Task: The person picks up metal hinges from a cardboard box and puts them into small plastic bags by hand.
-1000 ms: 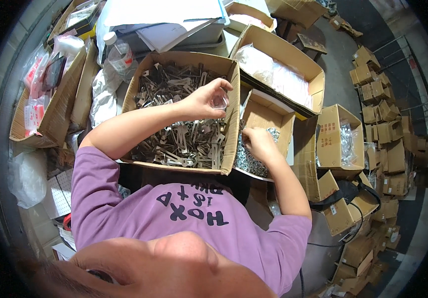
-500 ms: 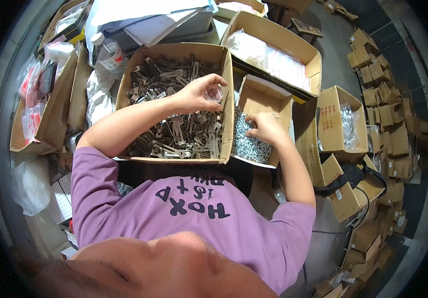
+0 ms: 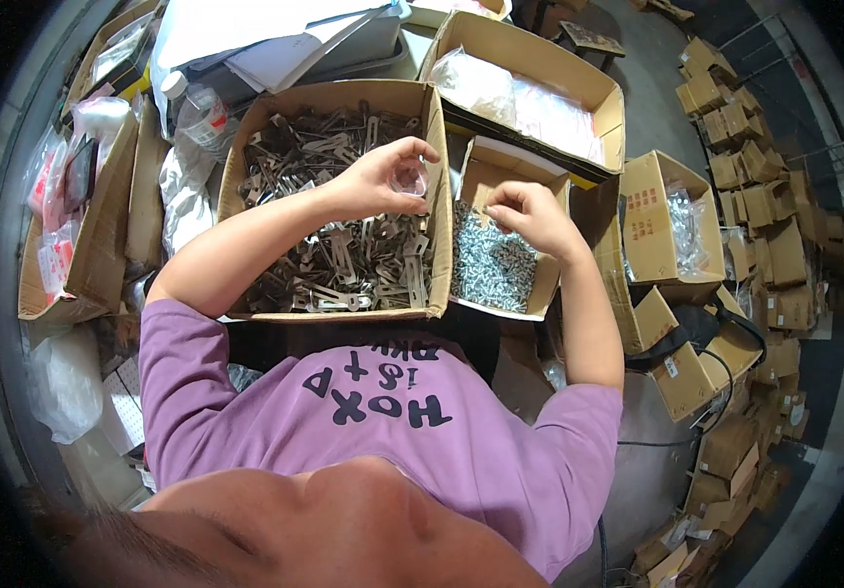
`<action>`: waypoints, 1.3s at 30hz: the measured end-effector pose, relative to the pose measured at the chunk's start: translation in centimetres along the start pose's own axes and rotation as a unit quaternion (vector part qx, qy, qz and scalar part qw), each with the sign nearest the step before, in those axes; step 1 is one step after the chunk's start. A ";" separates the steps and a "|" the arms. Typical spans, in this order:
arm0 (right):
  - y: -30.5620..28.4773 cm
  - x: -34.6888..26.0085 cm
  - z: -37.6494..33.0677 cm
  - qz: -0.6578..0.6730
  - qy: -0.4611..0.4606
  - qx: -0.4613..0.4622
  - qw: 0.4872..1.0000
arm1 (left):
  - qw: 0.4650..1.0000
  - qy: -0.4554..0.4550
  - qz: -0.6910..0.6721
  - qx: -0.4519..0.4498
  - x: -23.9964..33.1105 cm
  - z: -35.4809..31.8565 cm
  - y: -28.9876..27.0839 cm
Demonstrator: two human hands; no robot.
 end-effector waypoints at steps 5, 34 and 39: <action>1.7 -7.3 2.7 0.151 -0.138 0.022 0.979 | 0.999 0.028 0.015 -0.014 0.0 0.2 0.5; -2.7 -3.1 20.2 -0.531 -0.074 -0.058 0.842 | 0.994 0.039 -0.098 0.015 0.3 0.9 -3.1; -5.0 -6.1 17.6 -0.351 -0.212 0.054 0.911 | 0.993 0.031 -0.114 0.015 0.6 0.8 -3.4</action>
Point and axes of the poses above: each hand's wrist, its own z-axis towards the middle knuckle, its own y-axis out of the palm, x = y × z, the point moved 10 cm from there along z, towards the middle knuckle, and after that the axes turned 13 degrees about -y, right-handed, at the moved point
